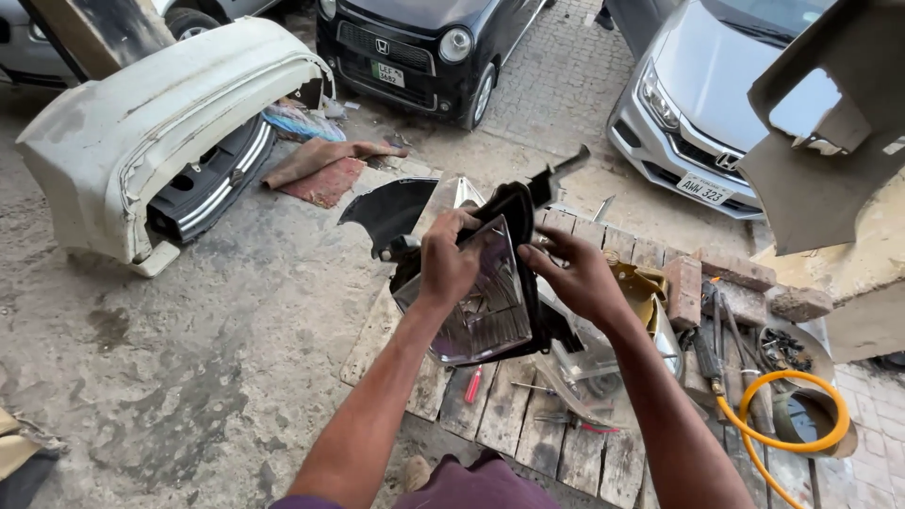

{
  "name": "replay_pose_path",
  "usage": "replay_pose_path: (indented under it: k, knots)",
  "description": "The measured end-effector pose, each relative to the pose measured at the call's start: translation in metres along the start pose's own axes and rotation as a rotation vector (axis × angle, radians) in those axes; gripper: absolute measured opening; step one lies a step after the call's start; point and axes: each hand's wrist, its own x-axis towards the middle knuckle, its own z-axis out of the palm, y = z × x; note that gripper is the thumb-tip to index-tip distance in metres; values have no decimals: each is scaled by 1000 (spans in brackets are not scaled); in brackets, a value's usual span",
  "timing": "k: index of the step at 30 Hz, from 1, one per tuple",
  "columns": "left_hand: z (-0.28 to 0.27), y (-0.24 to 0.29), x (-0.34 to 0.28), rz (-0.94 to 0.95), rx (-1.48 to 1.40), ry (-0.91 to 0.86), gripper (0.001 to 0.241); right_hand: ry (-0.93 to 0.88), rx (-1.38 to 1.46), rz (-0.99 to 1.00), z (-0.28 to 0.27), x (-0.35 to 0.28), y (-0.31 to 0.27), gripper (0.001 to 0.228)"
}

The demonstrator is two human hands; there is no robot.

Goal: The person disassembles a car headlight assembly, removes the internal reflector, and then reassembles the unit. They use a screwdriver to tighten screws on the back of the housing and wipe the clear lens with a cloth.

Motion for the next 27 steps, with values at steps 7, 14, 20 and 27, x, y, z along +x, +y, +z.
replay_pose_path:
  k: [7, 14, 20, 27]
  knots:
    - [-4, 15, -36, 89, -57, -25, 20, 25, 200, -64, 9, -16, 36, 34]
    - [0, -2, -53, 295, 99, 42, 19, 92, 300, -136, 15, -17, 55, 28]
    - [-9, 10, -30, 298, 104, 47, 12, 79, 301, -159, 24, -5, 43, 31]
    - [-20, 1, -11, 259, -99, 74, 16, 58, 268, -163, 31, 7, 19, 42]
